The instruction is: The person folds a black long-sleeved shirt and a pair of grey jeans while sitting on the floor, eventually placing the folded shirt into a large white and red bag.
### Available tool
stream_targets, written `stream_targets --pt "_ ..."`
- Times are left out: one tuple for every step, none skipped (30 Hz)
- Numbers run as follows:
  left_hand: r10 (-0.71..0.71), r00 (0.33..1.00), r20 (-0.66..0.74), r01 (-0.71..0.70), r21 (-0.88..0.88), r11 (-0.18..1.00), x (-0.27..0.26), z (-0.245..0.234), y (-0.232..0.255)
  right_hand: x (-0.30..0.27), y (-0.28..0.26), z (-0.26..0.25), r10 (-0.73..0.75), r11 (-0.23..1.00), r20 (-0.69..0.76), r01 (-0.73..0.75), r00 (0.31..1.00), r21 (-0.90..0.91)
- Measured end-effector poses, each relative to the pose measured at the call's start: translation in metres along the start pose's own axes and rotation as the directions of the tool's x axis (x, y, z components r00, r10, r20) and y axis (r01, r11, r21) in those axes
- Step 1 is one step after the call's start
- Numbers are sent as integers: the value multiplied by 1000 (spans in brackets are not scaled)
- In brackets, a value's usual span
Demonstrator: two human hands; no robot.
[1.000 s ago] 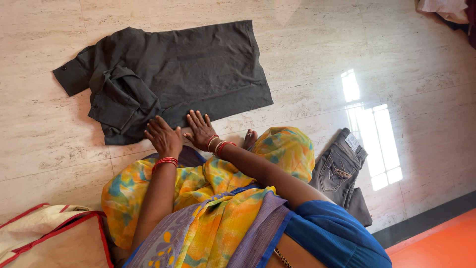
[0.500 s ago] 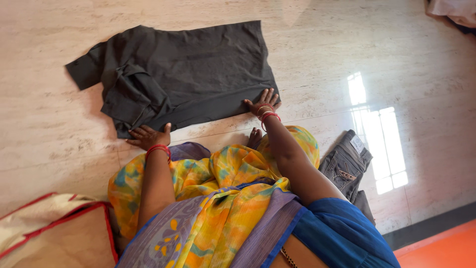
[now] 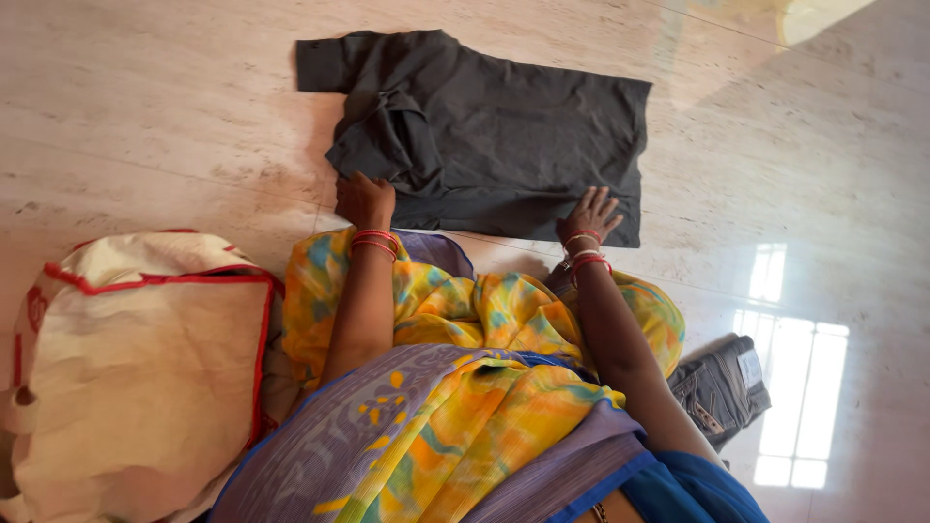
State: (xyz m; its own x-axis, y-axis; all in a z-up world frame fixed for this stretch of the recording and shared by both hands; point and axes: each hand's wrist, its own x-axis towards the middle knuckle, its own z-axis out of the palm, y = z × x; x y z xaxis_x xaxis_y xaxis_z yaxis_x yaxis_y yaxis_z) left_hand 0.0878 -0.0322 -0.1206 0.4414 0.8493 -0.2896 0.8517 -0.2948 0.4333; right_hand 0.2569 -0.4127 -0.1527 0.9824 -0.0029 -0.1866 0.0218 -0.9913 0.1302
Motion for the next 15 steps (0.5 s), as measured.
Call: stream_targets --pt "-33 998 -47 28 -93 995 9 3 -3 -7 -12 3 -73 995 32 71 997 65" --pt "-69 993 -91 51 -186 981 20 9 -7 -16 -23 6 -148 982 60 139 987 131" --pt "-106 986 -131 66 -280 958 33 17 -8 -27 -32 9 -213 974 97 204 972 94" --pt "-56 972 -230 -16 -301 953 47 26 -10 -37 -39 12 -275 961 136 270 952 58" --pt "-6 946 -325 -102 -314 944 57 33 -11 -43 -43 13 -290 957 153 288 945 34" --pt "41 907 -419 -188 -317 930 63 39 -13 -46 -47 15 -304 952 171 307 937 9" --pt "-11 947 -322 -113 -364 924 70 44 -14 -47 -48 16 -315 946 188 323 930 -14" --pt "-60 974 -220 -35 -403 914 75 47 -14 -44 -48 17 -332 940 177 340 927 -16" --pt "-104 988 -113 45 -433 900 78 49 -14 -42 -47 18 -346 935 167 354 923 -17" --pt "-120 986 -115 57 -442 895 78 50 -12 -40 -47 21 -361 930 156 368 919 -18" --pt "-132 985 -116 66 -449 891 79 50 -9 -39 -47 23 -369 926 154 377 917 -26" --pt "-144 983 -116 76 -457 886 76 47 -5 -38 -46 26 -376 922 152 385 914 -35" --pt "-102 978 -182 19 -410 912 72 43 -3 -37 -45 28 -382 919 151 392 912 -43" --pt "-57 968 -246 -36 -358 933 67 38 -1 -35 -45 29 -380 920 150 390 913 -47" --pt "-8 952 -305 -88 -299 950 60 32 -1 -35 -46 30 -377 920 152 388 914 -48"
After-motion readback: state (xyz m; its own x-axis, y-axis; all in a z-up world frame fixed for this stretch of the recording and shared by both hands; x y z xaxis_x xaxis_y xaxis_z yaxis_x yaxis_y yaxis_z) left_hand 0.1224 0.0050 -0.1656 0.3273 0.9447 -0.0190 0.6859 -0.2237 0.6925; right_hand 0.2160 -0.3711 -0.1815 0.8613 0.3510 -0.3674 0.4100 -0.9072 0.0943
